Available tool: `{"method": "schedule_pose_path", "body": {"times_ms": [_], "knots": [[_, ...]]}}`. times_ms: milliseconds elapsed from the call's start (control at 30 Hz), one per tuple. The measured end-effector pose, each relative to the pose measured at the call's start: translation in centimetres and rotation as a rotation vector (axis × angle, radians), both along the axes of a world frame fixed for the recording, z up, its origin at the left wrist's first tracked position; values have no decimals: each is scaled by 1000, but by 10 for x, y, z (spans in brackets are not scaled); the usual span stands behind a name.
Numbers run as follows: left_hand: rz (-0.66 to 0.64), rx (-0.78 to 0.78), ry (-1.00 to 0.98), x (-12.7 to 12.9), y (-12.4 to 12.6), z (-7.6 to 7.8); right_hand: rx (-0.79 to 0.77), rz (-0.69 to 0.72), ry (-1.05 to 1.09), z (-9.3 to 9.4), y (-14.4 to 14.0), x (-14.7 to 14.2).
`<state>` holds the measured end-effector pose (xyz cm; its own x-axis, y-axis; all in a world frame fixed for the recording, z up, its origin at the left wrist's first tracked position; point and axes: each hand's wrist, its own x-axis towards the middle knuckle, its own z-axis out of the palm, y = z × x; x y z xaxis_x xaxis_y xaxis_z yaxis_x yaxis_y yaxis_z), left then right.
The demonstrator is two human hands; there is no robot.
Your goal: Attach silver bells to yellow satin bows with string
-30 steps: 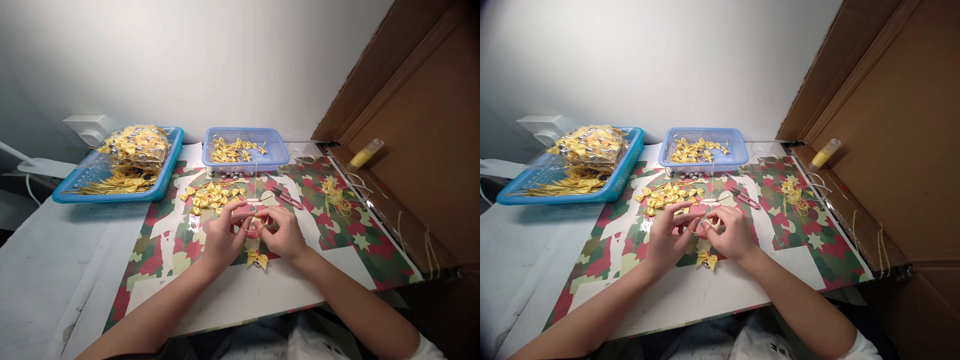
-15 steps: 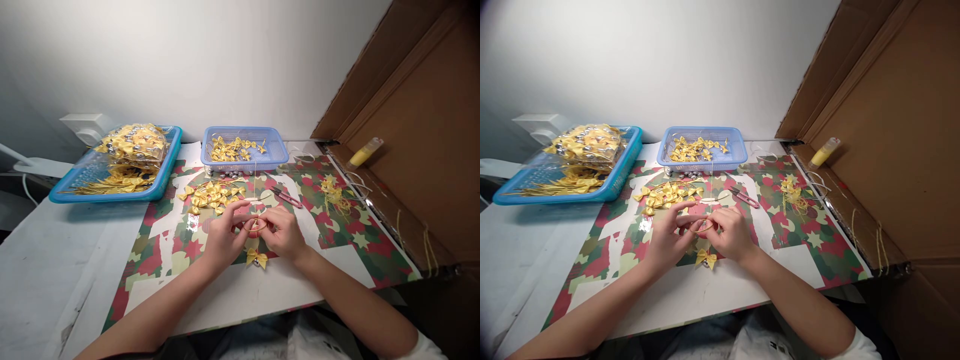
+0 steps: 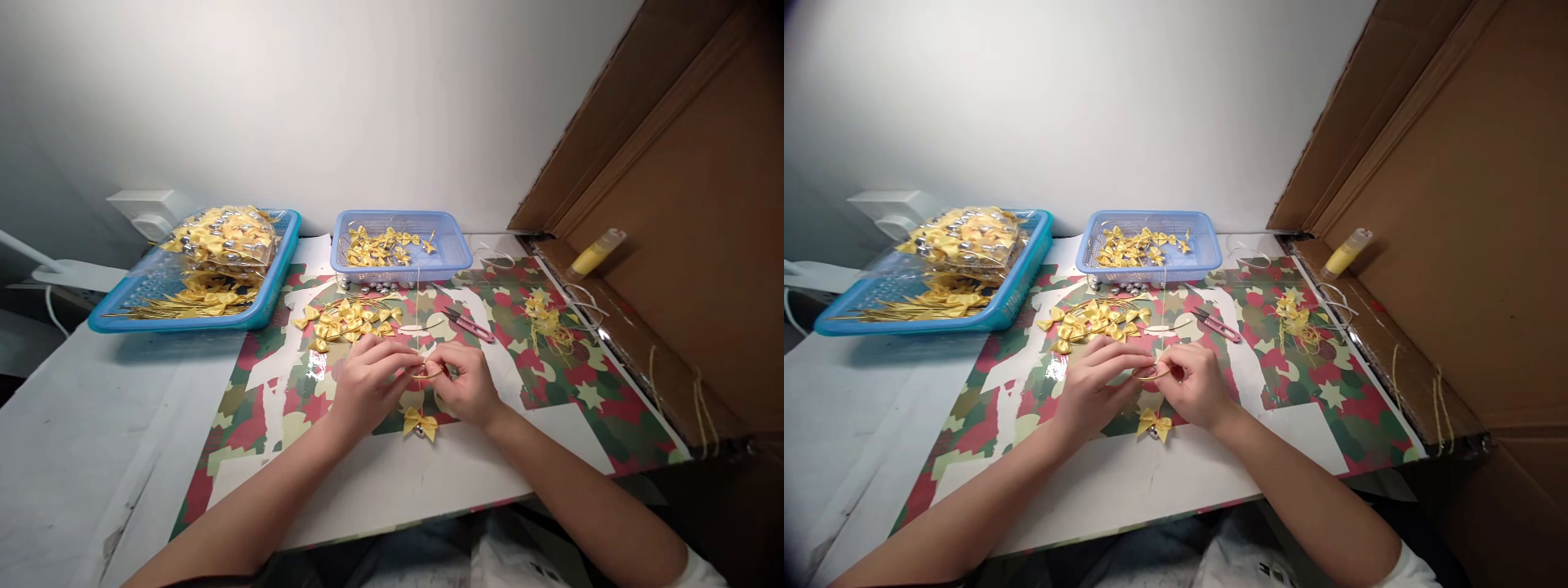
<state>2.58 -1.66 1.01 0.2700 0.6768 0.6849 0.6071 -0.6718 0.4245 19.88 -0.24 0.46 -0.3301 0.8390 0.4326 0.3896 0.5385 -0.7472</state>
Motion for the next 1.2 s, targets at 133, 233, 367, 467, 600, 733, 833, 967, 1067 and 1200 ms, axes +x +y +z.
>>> {"method": "schedule_pose_path", "body": {"times_ms": [133, 233, 367, 467, 600, 733, 833, 967, 1067, 1200], "knots": [[-3, 46, 58, -2, 0, -2, -117, 35, 47, 3, 0, 0], [47, -82, 83, -2, 0, 3, -186, 27, 71, 6, 1, 1], [-59, -668, 186, -7, -1, 19, -296, -34, 96, 7, 3, 2], [-143, -1049, 238, -12, -2, 28, -394, -64, 108, 6, 4, 4], [-158, -1390, 258, -16, -3, 28, -462, -85, 107, 5, 4, 3], [-218, -1576, 173, -13, -4, 23, -544, -93, 95, 7, 6, 2], [-232, -1602, 133, -10, -4, 21, -736, 4, 31, 14, 4, 10], [-216, -1585, 107, -8, -5, 18, -977, 138, -52, 27, -11, 31], [-194, -1564, 119, -6, -7, 17, -1103, 107, -50, 31, -29, 38], [-163, -1512, 155, -5, -10, 15, -1210, 84, -38, 29, -41, 32]]}}
